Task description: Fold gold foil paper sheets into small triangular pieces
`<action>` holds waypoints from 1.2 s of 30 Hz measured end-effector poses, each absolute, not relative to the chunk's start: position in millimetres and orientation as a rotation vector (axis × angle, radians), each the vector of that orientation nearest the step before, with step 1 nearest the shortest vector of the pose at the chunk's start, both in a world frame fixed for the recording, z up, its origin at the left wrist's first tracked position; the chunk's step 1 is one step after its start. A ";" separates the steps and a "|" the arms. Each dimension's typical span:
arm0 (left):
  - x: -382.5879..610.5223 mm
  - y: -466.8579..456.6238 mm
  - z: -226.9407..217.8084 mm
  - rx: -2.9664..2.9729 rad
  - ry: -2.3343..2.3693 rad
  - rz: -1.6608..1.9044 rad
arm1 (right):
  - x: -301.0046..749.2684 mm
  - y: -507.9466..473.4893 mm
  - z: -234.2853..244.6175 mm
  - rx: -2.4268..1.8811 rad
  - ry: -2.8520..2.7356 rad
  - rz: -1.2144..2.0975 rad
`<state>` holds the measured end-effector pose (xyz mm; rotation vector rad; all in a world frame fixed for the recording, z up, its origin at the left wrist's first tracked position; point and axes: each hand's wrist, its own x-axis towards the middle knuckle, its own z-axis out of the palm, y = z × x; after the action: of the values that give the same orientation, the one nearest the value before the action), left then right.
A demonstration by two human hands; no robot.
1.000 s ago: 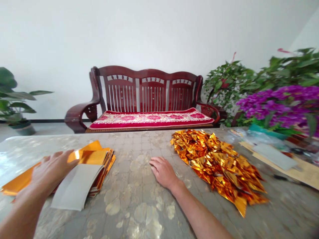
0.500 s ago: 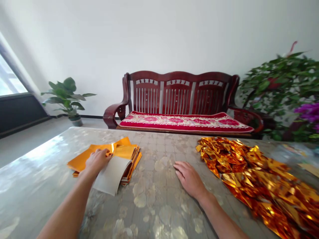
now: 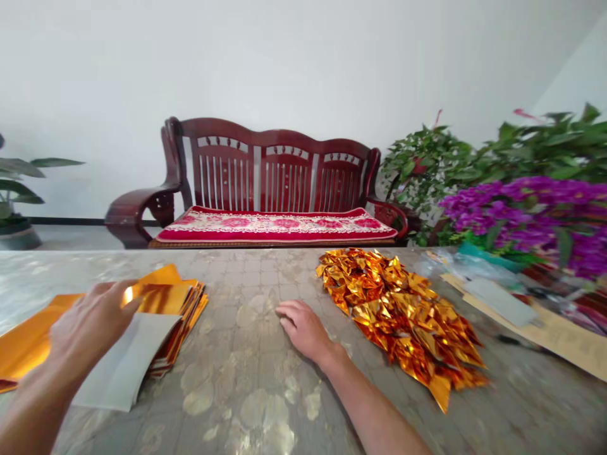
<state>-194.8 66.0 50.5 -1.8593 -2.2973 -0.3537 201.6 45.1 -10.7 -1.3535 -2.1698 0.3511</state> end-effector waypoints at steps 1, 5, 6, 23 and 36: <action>-177.1 61.0 54.9 -1.914 -2.212 -0.439 | 204.9 45.6 -3.6 -1.381 -2.135 0.376; -104.5 44.0 49.0 -2.242 -1.950 -0.729 | 238.5 49.8 40.6 -1.556 -2.015 0.292; -89.4 41.1 41.2 -2.335 -1.867 -0.779 | 251.4 50.2 52.8 -1.609 -1.994 0.251; -41.5 29.5 -30.5 -2.722 -1.368 -0.911 | 334.5 42.0 85.2 -2.541 -2.020 0.031; -42.5 29.8 -32.6 -2.799 -1.369 -1.005 | 336.1 43.7 79.9 -2.594 -1.999 0.011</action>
<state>-42.5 29.8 -32.6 -2.7989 -1.3695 -1.0053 336.1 43.7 79.9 -2.5936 -1.9990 0.0113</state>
